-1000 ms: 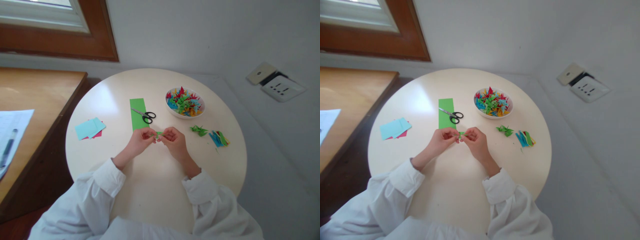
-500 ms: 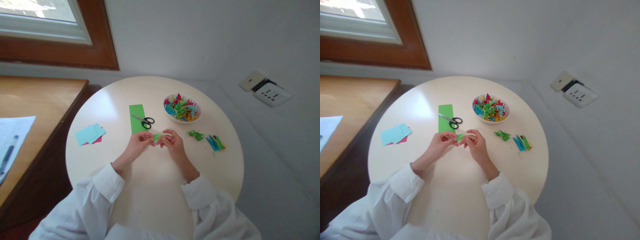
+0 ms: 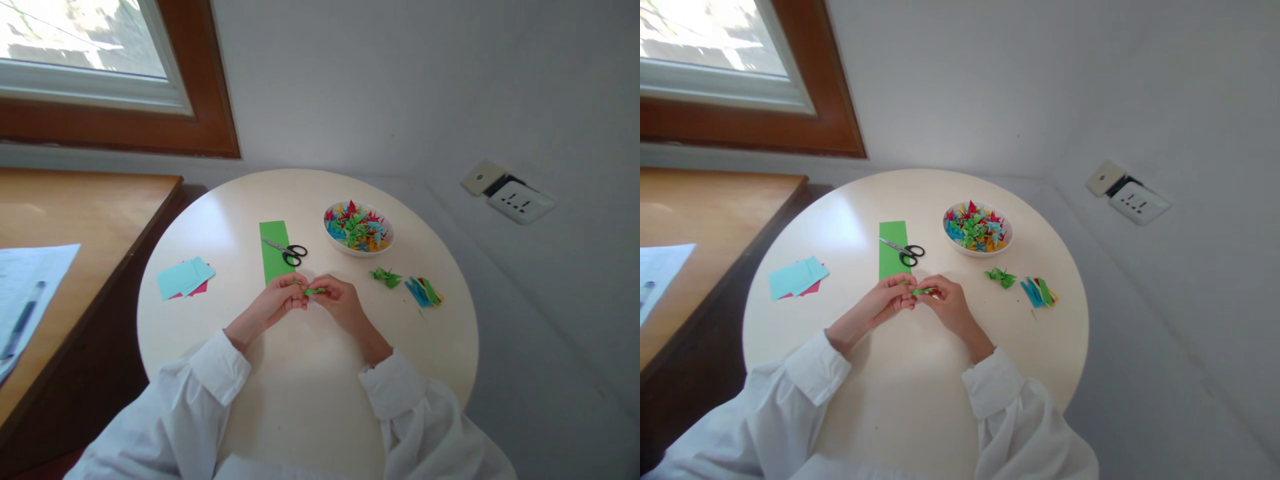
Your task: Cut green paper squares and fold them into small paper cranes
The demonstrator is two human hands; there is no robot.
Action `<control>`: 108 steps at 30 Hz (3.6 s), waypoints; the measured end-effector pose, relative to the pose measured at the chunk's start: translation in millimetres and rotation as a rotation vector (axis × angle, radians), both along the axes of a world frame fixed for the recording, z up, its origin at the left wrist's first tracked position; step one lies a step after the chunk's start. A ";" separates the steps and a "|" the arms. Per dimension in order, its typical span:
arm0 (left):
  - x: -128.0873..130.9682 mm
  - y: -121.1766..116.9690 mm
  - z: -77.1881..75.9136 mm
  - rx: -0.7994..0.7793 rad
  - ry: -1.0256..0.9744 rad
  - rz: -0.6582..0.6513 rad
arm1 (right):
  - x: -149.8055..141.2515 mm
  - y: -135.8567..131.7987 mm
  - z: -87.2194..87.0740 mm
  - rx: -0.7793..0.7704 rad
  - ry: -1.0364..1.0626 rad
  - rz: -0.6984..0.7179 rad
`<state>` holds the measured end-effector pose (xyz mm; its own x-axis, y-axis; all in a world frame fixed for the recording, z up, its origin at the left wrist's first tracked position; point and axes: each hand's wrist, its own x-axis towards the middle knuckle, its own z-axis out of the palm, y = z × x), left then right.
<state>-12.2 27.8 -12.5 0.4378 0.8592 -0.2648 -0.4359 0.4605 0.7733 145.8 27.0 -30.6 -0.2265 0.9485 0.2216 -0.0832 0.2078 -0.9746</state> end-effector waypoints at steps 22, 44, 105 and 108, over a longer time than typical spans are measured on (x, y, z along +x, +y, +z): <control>3.9 0.7 -19.4 0.658 0.641 0.070 | -7.6 -0.7 2.4 -0.218 0.016 -0.114; 7.7 2.0 -11.9 0.262 0.380 0.110 | -1.4 -4.3 -0.7 0.224 -0.292 -0.157; 14.8 -1.9 -9.4 0.162 0.235 0.151 | -11.8 -8.8 0.2 -0.113 -0.059 -0.162; 14.5 -1.4 -15.1 0.221 0.294 0.166 | -13.1 -9.3 0.6 -0.130 -0.036 -0.165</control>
<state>2.4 26.4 -27.6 0.2216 0.9620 -0.1593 -0.2358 0.2114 0.9485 132.7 17.7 -30.0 -0.0708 0.9935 0.0894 -0.0231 0.0880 -0.9959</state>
